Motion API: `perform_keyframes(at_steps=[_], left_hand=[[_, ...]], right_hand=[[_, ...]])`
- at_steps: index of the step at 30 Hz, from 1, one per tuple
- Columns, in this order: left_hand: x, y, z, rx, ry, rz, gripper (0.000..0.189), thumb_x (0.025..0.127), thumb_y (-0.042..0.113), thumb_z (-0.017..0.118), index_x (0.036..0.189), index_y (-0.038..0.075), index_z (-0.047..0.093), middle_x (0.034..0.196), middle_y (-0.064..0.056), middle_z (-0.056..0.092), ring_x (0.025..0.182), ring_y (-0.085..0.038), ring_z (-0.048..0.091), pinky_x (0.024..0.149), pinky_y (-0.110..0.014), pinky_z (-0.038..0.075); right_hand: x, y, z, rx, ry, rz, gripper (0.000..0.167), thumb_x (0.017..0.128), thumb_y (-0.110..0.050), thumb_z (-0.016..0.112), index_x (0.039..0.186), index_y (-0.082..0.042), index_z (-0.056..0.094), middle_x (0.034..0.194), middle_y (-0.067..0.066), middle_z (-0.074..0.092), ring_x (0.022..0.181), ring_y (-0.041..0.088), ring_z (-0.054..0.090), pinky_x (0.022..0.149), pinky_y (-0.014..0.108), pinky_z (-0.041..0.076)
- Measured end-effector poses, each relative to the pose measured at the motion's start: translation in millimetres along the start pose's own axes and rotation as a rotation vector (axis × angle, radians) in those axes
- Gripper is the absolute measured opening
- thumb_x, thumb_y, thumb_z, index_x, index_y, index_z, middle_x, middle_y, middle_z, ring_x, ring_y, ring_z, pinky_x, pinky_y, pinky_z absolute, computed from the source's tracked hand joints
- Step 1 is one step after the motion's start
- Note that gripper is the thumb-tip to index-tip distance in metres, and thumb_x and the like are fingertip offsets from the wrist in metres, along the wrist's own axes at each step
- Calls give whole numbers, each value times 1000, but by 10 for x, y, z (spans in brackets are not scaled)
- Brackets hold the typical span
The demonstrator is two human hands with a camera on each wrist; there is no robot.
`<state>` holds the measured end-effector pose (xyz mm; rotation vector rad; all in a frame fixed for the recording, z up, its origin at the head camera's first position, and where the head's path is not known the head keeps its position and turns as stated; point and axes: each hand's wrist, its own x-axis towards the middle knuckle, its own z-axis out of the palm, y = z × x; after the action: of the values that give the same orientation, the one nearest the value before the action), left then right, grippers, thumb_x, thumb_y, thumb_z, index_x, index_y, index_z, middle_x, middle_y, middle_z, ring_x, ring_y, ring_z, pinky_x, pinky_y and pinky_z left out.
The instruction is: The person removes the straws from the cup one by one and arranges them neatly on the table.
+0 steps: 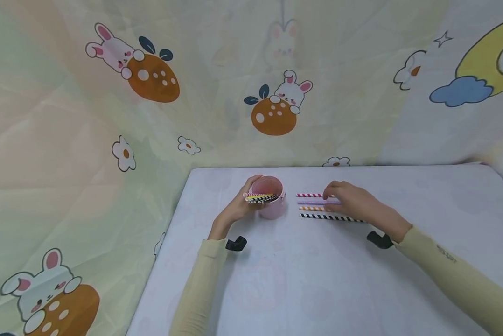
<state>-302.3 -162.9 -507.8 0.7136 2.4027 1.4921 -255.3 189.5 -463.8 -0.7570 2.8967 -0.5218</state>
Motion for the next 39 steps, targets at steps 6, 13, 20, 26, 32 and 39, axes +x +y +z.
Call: perform_keyframes(at_steps=[6, 13, 20, 26, 32, 39], left_hand=[[-8, -20, -16, -9, 2, 7, 87, 86, 4, 77, 155, 20, 25, 153, -9, 42, 145, -29, 37, 122, -54, 27], [-5, -11, -13, -17, 0, -12, 90, 85, 1, 76, 156, 17, 23, 154, -11, 42, 145, -30, 37, 122, -54, 28], [13, -11, -20, -22, -5, -6, 92, 86, 3, 77, 157, 18, 21, 155, -12, 39, 146, -32, 35, 122, -56, 25], [-4, 11, -28, -14, 5, -7, 89, 86, 3, 77, 155, 22, 24, 154, -8, 42, 146, -28, 36, 122, -53, 26], [-3, -4, -13, -2, 2, -20, 90, 86, 5, 77, 156, 19, 22, 153, -7, 42, 146, -27, 37, 122, -53, 27], [-15, 52, -23, -10, -6, -35, 90, 87, 6, 77, 157, 21, 22, 154, -9, 41, 146, -27, 36, 122, -52, 26]], right_hand=[[63, 8, -103, 8, 6, 33, 25, 90, -24, 76, 112, -12, 72, 123, 10, 65, 110, 31, 63, 85, 50, 55], [126, -12, -241, -16, 39, 26, 26, 90, -22, 76, 113, -11, 71, 125, 12, 66, 114, 33, 62, 92, 53, 54], [221, -114, -366, -30, 53, -10, 26, 91, -20, 75, 114, -9, 71, 119, 12, 67, 109, 31, 63, 88, 50, 56], [313, -223, -425, -40, 37, -11, 28, 90, -21, 76, 115, -10, 71, 115, 10, 67, 103, 28, 64, 86, 46, 58], [378, -326, -506, -20, 14, -3, 28, 91, -21, 75, 116, -10, 70, 120, 11, 66, 105, 29, 64, 88, 46, 57], [466, -434, -558, -6, 2, -9, 28, 93, -25, 73, 119, -13, 70, 124, 10, 66, 110, 28, 65, 91, 46, 57]])
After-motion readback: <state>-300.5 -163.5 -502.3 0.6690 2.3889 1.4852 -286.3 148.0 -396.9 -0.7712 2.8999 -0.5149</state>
